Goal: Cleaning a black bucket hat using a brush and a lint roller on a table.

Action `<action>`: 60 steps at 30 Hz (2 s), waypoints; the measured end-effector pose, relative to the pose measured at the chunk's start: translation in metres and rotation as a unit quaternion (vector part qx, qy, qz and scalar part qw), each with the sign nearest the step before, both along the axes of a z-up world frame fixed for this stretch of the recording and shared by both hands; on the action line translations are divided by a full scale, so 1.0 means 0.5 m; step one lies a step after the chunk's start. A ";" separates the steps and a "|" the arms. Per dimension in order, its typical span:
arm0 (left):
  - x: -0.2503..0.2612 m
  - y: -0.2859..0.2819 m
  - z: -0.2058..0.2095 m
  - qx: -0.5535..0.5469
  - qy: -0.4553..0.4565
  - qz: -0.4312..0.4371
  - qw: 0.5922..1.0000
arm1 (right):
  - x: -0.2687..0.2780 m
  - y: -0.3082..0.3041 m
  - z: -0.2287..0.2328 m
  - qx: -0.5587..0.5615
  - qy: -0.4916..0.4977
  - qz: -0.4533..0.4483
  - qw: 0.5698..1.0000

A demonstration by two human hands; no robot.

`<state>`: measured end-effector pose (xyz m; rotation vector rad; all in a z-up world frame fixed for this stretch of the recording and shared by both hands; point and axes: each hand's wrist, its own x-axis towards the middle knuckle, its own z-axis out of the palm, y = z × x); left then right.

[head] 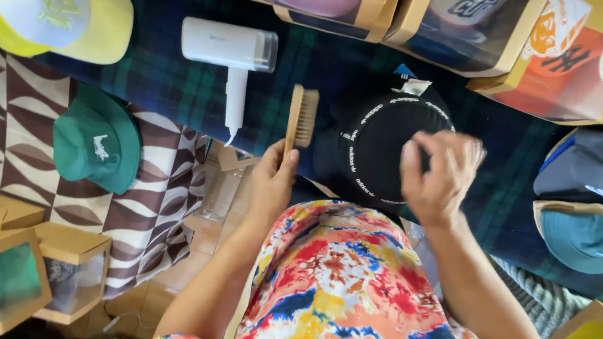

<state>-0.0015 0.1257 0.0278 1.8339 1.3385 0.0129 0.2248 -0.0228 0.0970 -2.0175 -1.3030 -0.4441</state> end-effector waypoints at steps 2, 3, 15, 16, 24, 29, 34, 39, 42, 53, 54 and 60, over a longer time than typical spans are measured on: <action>0.045 -0.044 0.022 -0.263 -0.448 0.263 0.813 | -0.049 0.001 0.019 0.011 0.146 0.109 0.983; 0.080 -0.067 0.070 -0.267 -0.451 0.258 0.812 | -0.073 0.011 0.046 0.011 0.142 0.104 0.984; 0.217 -0.090 0.152 0.280 -0.404 -0.210 0.845 | 0.112 -0.027 0.124 -0.194 0.237 0.041 0.951; 0.233 -0.092 0.146 0.304 -0.430 -0.253 0.812 | 0.133 0.008 0.147 -0.230 0.287 0.082 0.926; 0.268 -0.096 0.131 0.361 -0.388 -0.409 0.743 | 0.351 0.108 0.070 -0.558 0.338 -0.010 0.758; 0.276 -0.086 0.140 0.350 -0.349 -0.439 0.751 | 0.324 0.173 0.104 -0.509 0.432 0.114 0.736; 0.309 -0.070 0.129 0.352 -0.391 -0.446 0.724 | 0.383 0.148 -0.028 -0.609 0.239 0.115 0.748; 0.308 -0.055 0.144 0.350 -0.388 -0.430 0.737 | 0.354 0.013 -0.138 -0.494 0.455 0.003 0.741; 0.319 -0.061 0.136 0.368 -0.402 -0.425 0.723 | 0.386 -0.105 -0.218 -0.432 -0.029 0.215 0.875; 0.312 -0.055 0.134 0.374 -0.381 -0.433 0.726 | 0.320 -0.025 0.021 -0.496 0.453 -0.118 0.731; 0.314 -0.061 0.142 0.377 -0.381 -0.432 0.726 | 0.317 -0.035 0.028 -0.495 0.451 -0.117 0.733; 0.320 -0.057 0.147 0.369 -0.407 -0.414 0.726 | 0.290 -0.023 0.024 -0.214 0.618 0.001 0.757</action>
